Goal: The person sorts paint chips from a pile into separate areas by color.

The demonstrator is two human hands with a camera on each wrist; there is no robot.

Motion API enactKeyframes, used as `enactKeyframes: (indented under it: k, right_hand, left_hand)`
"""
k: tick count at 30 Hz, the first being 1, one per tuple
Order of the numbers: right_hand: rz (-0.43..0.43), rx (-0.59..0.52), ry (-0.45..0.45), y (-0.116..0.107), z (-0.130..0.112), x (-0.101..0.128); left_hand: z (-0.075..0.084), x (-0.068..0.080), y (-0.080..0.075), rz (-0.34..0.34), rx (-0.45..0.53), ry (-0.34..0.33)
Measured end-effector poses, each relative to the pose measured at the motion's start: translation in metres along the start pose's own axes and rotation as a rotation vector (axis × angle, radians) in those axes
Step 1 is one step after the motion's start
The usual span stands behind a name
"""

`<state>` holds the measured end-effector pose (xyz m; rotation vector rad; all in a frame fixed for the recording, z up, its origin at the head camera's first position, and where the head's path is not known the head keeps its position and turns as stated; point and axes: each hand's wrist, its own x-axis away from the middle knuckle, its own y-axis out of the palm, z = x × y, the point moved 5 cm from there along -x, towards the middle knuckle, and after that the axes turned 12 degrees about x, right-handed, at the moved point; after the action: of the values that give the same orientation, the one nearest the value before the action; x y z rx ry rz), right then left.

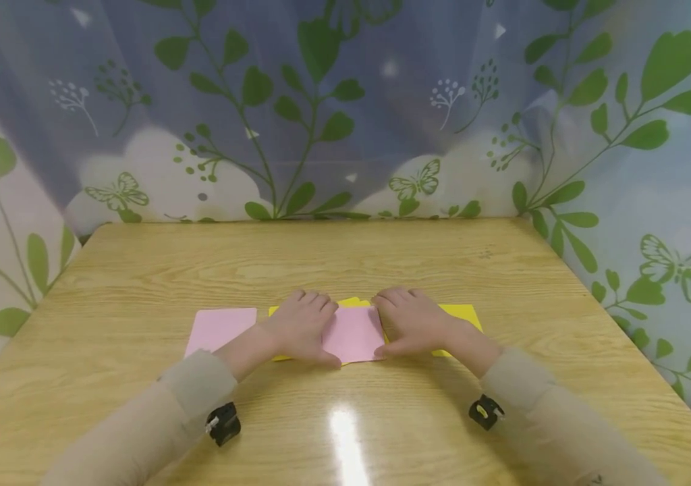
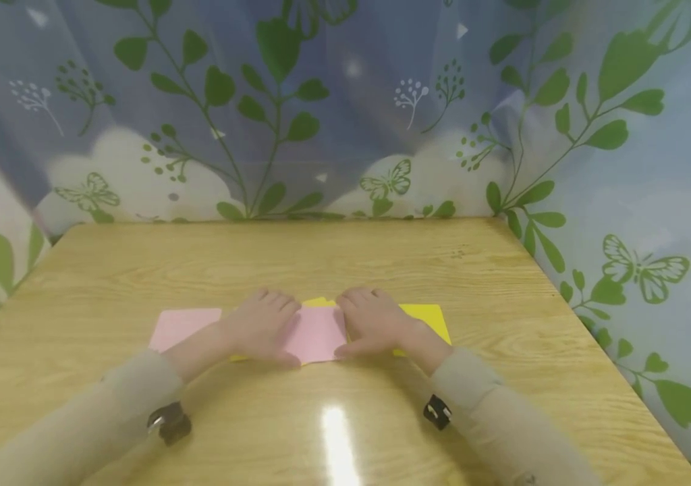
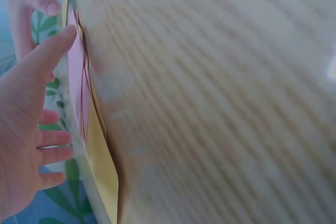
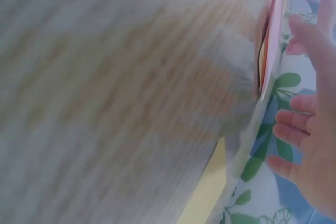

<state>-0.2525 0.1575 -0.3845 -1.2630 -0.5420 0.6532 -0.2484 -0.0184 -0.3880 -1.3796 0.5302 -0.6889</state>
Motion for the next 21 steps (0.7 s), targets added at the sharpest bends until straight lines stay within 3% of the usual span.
enactKeyframes:
  k: [7, 21]
  right_hand:
    - [-0.049, -0.019, -0.052, 0.005, -0.010, -0.005]
    - [-0.149, -0.032, -0.034, 0.009, -0.012, -0.011]
  left_hand:
    - [0.001, 0.003, 0.006, 0.017, -0.009, 0.020]
    - [0.000, 0.000, 0.011, 0.007, 0.014, 0.019]
